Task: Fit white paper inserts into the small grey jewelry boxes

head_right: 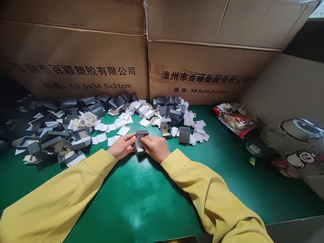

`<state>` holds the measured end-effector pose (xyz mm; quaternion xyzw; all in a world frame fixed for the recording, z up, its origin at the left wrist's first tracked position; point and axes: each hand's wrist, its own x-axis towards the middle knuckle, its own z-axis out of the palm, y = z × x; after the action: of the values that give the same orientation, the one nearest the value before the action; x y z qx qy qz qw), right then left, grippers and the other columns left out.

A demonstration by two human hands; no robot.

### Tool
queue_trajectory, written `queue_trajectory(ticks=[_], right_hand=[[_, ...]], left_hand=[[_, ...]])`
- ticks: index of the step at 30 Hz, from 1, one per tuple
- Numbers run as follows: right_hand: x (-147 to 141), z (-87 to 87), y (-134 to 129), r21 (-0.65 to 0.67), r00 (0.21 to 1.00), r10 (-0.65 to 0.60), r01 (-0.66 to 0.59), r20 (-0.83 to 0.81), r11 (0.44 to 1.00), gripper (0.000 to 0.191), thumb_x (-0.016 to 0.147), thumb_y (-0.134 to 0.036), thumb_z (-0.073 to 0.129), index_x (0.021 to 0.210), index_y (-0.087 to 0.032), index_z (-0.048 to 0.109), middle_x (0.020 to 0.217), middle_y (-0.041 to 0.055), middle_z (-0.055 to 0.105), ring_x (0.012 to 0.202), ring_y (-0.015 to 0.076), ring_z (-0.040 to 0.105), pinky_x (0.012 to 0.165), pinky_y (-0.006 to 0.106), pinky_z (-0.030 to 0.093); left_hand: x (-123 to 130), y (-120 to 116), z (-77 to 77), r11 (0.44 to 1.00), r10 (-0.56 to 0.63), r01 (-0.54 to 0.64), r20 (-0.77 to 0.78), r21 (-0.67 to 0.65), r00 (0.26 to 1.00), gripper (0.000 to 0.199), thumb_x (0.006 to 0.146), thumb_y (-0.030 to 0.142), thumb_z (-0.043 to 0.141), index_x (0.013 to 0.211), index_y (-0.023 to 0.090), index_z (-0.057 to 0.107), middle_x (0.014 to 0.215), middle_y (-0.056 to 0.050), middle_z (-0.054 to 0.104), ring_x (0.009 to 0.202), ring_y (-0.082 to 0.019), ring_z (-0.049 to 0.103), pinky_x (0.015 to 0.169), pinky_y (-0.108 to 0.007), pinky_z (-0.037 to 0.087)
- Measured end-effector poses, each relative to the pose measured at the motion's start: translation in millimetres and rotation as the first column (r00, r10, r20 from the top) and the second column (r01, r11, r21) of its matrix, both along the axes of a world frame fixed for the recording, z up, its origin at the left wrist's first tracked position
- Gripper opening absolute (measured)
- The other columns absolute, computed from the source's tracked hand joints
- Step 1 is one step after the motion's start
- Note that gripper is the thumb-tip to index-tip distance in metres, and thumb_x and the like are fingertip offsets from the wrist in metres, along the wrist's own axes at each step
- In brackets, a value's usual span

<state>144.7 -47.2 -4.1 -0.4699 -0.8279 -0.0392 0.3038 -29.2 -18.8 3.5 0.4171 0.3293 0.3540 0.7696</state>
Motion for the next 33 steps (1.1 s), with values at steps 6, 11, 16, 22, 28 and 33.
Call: queue_trajectory(ticks=[6, 11, 16, 22, 28, 33], right_hand=[[-3, 10.3, 1, -0.013, 0.989, -0.029, 0.031, 0.147, 0.999, 0.027, 0.09, -0.034, 0.041, 0.079, -0.021, 0.062, 0.076, 0.0024, 0.065, 0.065, 0.01, 0.053, 0.053, 0.024, 0.024], [-5, 14.4, 3, -0.017, 0.971, -0.023, 0.028, 0.238, 0.999, 0.029, 0.092, -0.036, 0.039, 0.078, -0.02, 0.059, 0.075, 0.0026, 0.063, 0.066, 0.0105, 0.052, 0.051, 0.026, 0.019], [-5, 17.5, 6, -0.052, 0.959, 0.023, -0.009, 0.283, 0.999, 0.03, 0.093, -0.034, 0.036, 0.082, -0.019, 0.059, 0.079, 0.0031, 0.063, 0.065, 0.0101, 0.053, 0.051, 0.026, 0.017], [-4, 17.1, 9, -0.067, 0.952, 0.055, -0.036, 0.3, 0.997, 0.026, 0.091, -0.034, 0.039, 0.085, -0.02, 0.06, 0.085, 0.0018, 0.063, 0.062, 0.0087, 0.052, 0.05, 0.026, 0.018], [-3, 11.9, 7, 0.01, 0.966, 0.039, -0.043, 0.255, 0.999, 0.031, 0.093, -0.035, 0.036, 0.079, -0.019, 0.06, 0.077, 0.0012, 0.062, 0.065, 0.0085, 0.052, 0.051, 0.026, 0.018], [1, 10.5, 8, 0.041, 0.968, 0.047, -0.059, 0.248, 0.997, 0.033, 0.092, -0.042, 0.038, 0.083, -0.021, 0.062, 0.081, 0.0007, 0.064, 0.07, 0.0094, 0.053, 0.051, 0.027, 0.018]], left_hand=[[0, 1, -2.8, 1.0, 0.009, -0.009, 0.01, -0.006, 1.0, 0.043, 0.074, 0.032, 0.066, 0.116, 0.022, 0.06, 0.103, -0.009, 0.065, 0.081, -0.017, 0.061, 0.073, -0.032, 0.05], [1, 1, -2.5, 1.0, 0.015, -0.015, 0.013, 0.004, 1.0, 0.043, 0.074, 0.031, 0.066, 0.116, 0.022, 0.06, 0.095, -0.008, 0.066, 0.08, -0.017, 0.061, 0.072, -0.031, 0.05], [2, -1, 1.0, 1.0, 0.021, -0.021, -0.007, 0.016, 1.0, 0.044, 0.074, 0.031, 0.066, 0.116, 0.022, 0.059, 0.091, -0.007, 0.066, 0.078, -0.016, 0.06, 0.07, -0.03, 0.05], [2, -3, 1.1, 0.998, 0.034, -0.033, -0.021, 0.045, 0.999, 0.046, 0.072, 0.032, 0.068, 0.117, 0.023, 0.059, 0.097, -0.008, 0.066, 0.078, -0.017, 0.061, 0.072, -0.032, 0.05], [1, -2, -0.5, 0.999, 0.017, -0.016, -0.01, 0.038, 1.0, 0.044, 0.073, 0.032, 0.067, 0.116, 0.022, 0.059, 0.099, -0.009, 0.065, 0.082, -0.017, 0.061, 0.073, -0.032, 0.051], [1, -1, -0.6, 1.0, 0.019, -0.019, 0.008, 0.012, 1.0, 0.045, 0.071, 0.031, 0.069, 0.114, 0.022, 0.06, 0.095, -0.007, 0.065, 0.075, -0.014, 0.06, 0.072, -0.032, 0.051]])
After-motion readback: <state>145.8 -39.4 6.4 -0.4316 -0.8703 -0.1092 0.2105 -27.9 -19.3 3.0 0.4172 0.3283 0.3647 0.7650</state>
